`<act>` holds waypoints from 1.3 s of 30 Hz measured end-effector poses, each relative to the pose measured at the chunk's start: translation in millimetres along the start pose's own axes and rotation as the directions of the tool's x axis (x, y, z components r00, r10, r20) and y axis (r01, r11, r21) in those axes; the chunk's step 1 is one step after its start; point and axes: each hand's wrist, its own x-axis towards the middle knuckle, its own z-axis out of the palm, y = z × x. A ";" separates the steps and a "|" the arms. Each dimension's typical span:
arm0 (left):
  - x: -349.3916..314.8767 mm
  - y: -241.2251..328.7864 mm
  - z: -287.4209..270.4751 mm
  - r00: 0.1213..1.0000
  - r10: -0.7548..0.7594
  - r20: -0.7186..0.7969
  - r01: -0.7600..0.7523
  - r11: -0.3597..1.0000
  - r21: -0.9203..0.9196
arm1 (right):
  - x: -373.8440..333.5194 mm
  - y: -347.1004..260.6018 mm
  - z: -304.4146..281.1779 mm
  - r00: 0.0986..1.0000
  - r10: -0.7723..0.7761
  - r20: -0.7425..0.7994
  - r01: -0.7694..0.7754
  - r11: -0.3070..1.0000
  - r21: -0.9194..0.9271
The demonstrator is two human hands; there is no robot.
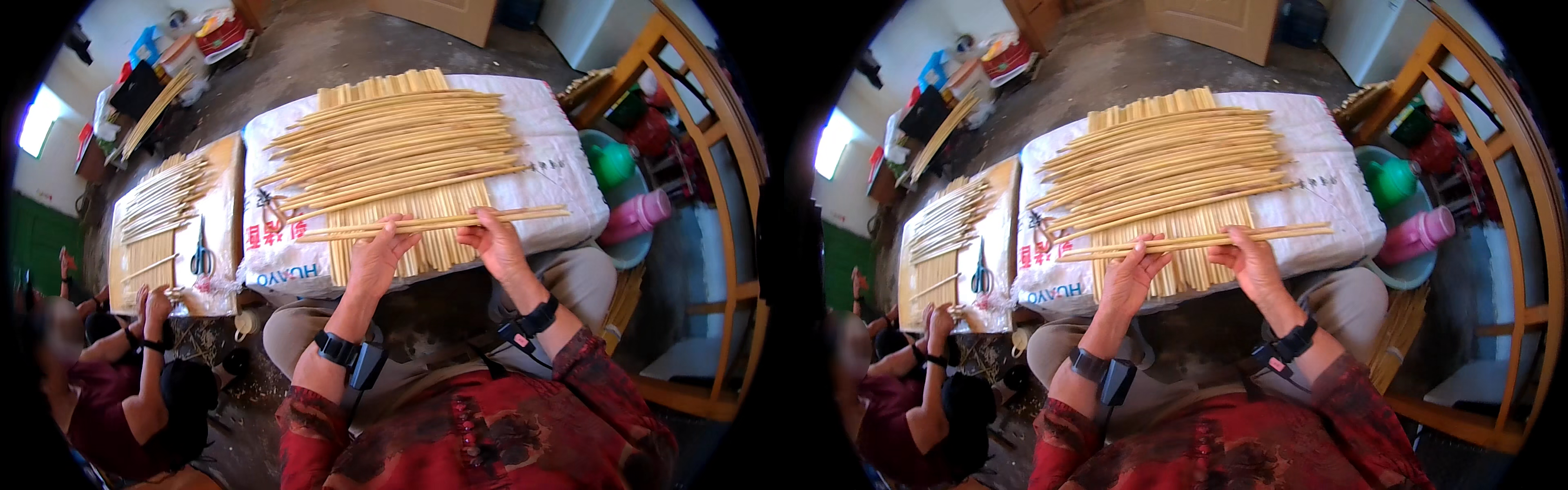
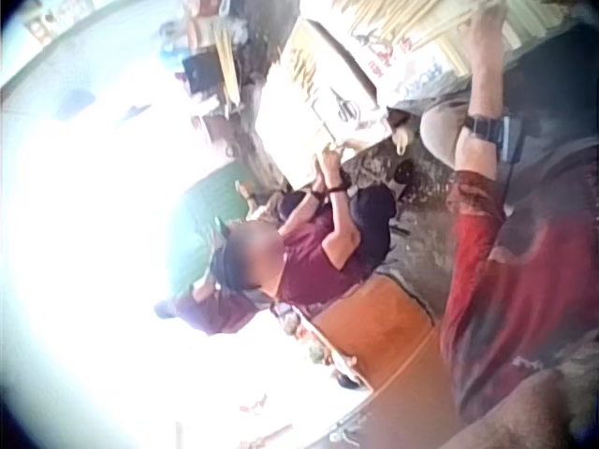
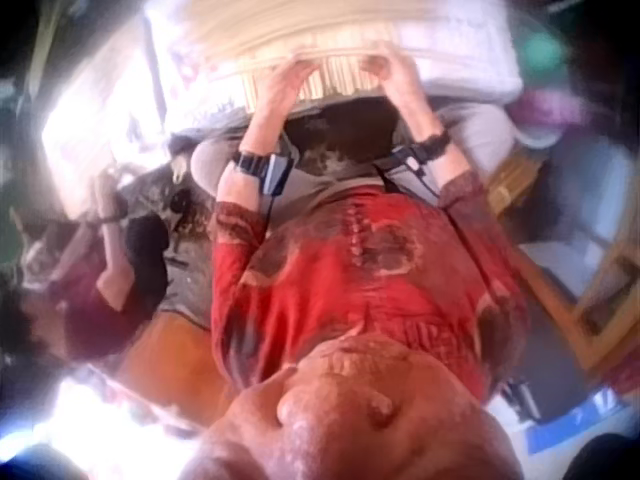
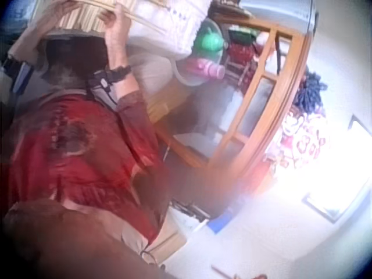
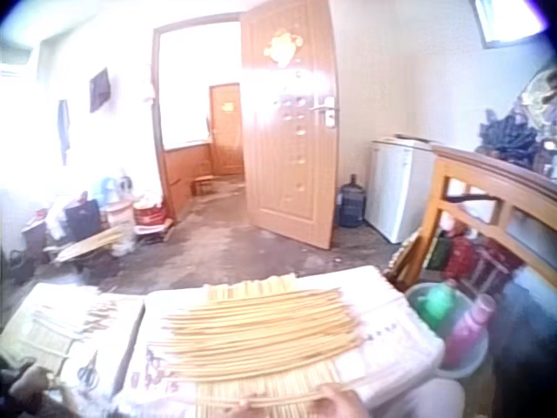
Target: The person assembles long wooden sticks by tying them together with white string, aligning them side-by-side on a table to form a mat-like structure.
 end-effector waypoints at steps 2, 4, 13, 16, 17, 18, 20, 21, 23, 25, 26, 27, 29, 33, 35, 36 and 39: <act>-1.3 8.1 -4.3 0.999 0.034 -0.029 -0.034 0.999 -0.011 | -1.5 -5.3 -0.3 1.000 0.012 0.013 -0.012 1.000 0.011; -2.9 13.2 -5.2 0.993 0.080 -0.083 -0.081 0.997 -0.009 | 0.2 -9.7 -7.3 1.000 0.004 -0.023 -0.003 1.000 0.011; -2.0 25.4 -10.1 0.990 0.140 0.004 -0.140 0.989 0.052 | 2.1 -10.3 -11.1 0.991 0.077 -0.107 -0.070 0.995 0.071; -4.6 28.1 -10.3 0.990 0.138 0.038 -0.139 0.990 0.029 | 0.8 -10.2 -11.9 0.992 0.097 -0.076 -0.091 0.992 0.085; -4.6 27.0 -11.4 0.990 0.132 0.040 -0.133 0.991 0.033 | 0.9 -9.3 -15.0 0.993 0.105 -0.051 -0.100 0.991 0.092; -4.9 27.1 -12.2 0.990 0.135 0.037 -0.136 0.990 0.041 | 0.5 -9.2 -17.9 0.993 0.111 -0.026 -0.108 0.989 0.098; -4.8 28.5 -14.5 0.990 0.140 0.033 -0.142 0.988 0.061 | 0.4 -8.0 -20.2 0.991 0.134 -0.001 -0.133 0.983 0.125; -4.6 28.1 -16.5 0.988 0.147 0.049 -0.149 0.987 0.057 | 0.2 -8.1 -20.6 0.989 0.147 0.004 -0.147 0.980 0.133; -4.8 25.8 -17.8 0.990 0.140 0.032 -0.142 0.989 0.048 | 0.3 -9.2 -21.6 0.986 0.164 0.017 -0.165 0.976 0.142; -3.4 23.9 -20.0 0.988 0.152 -0.002 -0.152 0.988 0.011 | 2.0 -7.7 -20.1 0.988 0.148 0.045 -0.153 0.980 0.131; -3.1 23.7 -21.3 0.988 0.154 0.008 -0.154 0.988 0.000 | 2.8 -7.4 -18.4 0.988 0.140 0.058 -0.146 0.982 0.122; -3.4 24.1 -22.9 0.987 0.157 0.017 -0.157 0.988 -0.012 | 3.1 -8.3 -16.3 0.988 0.146 0.041 -0.150 0.982 0.114; -4.5 24.9 -24.5 0.988 0.150 0.022 -0.150 0.989 -0.020 | 2.8 -8.4 -15.9 0.989 0.145 0.038 -0.148 0.983 0.107; -3.0 23.4 -26.5 0.989 0.136 -0.051 -0.137 0.991 -0.009 | 3.6 -6.3 -11.8 0.994 0.105 0.032 -0.107 0.991 0.081; -3.4 20.9 -27.8 0.986 0.136 -0.095 -0.135 0.991 0.016 | 4.2 -7.9 -9.8 0.995 0.093 0.038 -0.095 0.994 0.062; -4.0 19.9 -27.8 0.984 0.135 -0.115 -0.133 0.991 0.027 | 5.9 -7.2 -10.5 0.996 0.085 0.040 -0.088 0.994 0.061; -10.3 29.0 -22.3 0.986 -0.139 -0.095 0.149 0.982 0.112 | 9.0 -6.7 -12.0 0.998 0.060 0.036 -0.062 0.997 0.045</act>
